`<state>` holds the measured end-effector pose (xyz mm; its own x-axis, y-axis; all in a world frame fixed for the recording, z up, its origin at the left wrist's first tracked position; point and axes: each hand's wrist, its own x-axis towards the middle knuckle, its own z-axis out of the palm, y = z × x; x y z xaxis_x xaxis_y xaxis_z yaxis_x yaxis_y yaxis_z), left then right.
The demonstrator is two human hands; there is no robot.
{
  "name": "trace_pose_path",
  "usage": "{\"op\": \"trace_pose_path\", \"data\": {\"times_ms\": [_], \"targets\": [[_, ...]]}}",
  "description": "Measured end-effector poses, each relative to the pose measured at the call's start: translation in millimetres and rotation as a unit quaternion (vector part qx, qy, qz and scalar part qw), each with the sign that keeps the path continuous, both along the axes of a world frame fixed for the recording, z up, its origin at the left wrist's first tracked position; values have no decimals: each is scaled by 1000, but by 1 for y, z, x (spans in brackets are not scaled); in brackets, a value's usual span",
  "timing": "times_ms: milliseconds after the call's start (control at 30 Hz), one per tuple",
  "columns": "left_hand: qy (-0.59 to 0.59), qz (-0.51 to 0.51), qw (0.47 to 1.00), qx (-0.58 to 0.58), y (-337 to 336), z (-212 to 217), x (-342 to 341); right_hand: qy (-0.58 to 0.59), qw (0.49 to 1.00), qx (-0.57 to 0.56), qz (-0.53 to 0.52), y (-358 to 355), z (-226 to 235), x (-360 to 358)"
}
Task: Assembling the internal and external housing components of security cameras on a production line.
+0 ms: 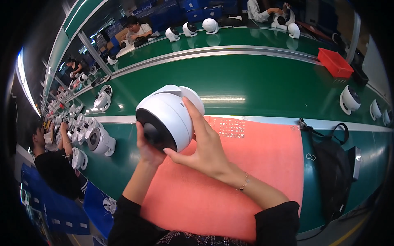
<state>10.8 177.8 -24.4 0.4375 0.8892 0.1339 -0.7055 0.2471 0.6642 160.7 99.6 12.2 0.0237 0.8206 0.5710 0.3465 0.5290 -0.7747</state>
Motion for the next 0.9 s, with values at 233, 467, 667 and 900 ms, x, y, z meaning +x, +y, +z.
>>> {"op": "trace_pose_path", "data": {"times_ms": [233, 467, 667, 900], "targets": [[-30, 63, 994, 79, 17, -15, 41, -32, 998, 36, -27, 15, -6, 20], [-134, 15, 987, 89, 24, -20, 69, -142, 972, 145, -116, 21, -9, 25], [-136, 90, 986, 43, 23, -22, 82, -79, 985, 109, -104, 25, -13, 30], [-18, 118, 993, -11, 14, 1, 93, 10, 997, 15, -70, 30, -10, 46]]}}
